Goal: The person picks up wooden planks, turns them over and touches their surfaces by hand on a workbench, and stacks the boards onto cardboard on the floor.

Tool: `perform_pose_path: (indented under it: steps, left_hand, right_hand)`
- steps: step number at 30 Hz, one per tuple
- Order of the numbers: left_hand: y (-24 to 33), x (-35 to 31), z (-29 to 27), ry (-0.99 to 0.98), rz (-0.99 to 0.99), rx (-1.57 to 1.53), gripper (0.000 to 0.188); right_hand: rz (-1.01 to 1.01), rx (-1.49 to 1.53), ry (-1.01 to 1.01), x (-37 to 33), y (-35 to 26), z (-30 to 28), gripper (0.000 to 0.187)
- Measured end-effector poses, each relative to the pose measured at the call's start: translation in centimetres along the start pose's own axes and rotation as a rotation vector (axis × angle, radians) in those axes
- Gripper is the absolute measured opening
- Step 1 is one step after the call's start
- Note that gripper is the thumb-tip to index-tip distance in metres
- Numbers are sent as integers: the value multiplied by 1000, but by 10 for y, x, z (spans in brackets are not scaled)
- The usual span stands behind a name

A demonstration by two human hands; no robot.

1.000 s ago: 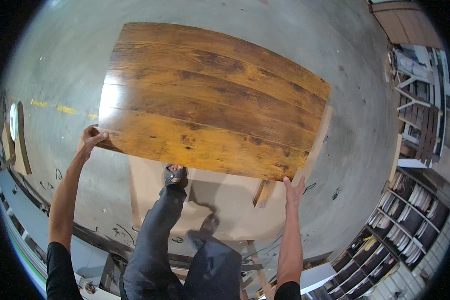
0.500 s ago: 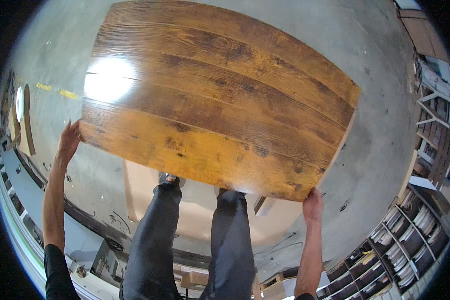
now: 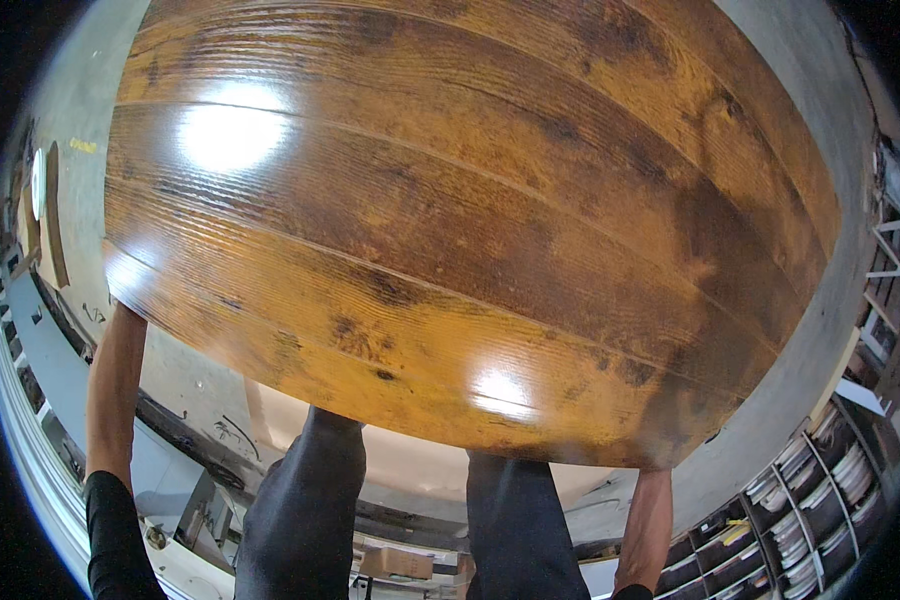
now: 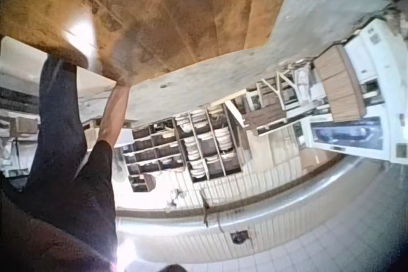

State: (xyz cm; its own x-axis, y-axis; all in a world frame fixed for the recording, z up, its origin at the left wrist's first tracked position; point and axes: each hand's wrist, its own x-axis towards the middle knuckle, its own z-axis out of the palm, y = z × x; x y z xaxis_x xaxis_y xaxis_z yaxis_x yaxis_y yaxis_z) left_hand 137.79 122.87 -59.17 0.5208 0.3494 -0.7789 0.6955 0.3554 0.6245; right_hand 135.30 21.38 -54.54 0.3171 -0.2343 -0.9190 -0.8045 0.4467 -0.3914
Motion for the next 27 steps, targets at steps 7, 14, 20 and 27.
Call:
perform_pose_path:
  steps: [7, 14, 20, 27]
  left_hand:
    - [7, -15, 5, 3, -16, -13, 56]
    - [7, -13, 19, -38, -44, -28, 56]
    - [46, -26, 17, -52, -17, -22, 56]
    - [145, -88, 145, 26, -60, -51, 63]
  right_hand:
    - [-10, 8, 1, 4, 3, 1, 56]
    - [-35, 17, 5, 3, -11, -3, 58]
    - [-74, 52, -63, 13, -14, 4, 59]
    - [-191, 122, -147, -58, -94, 58, 65]
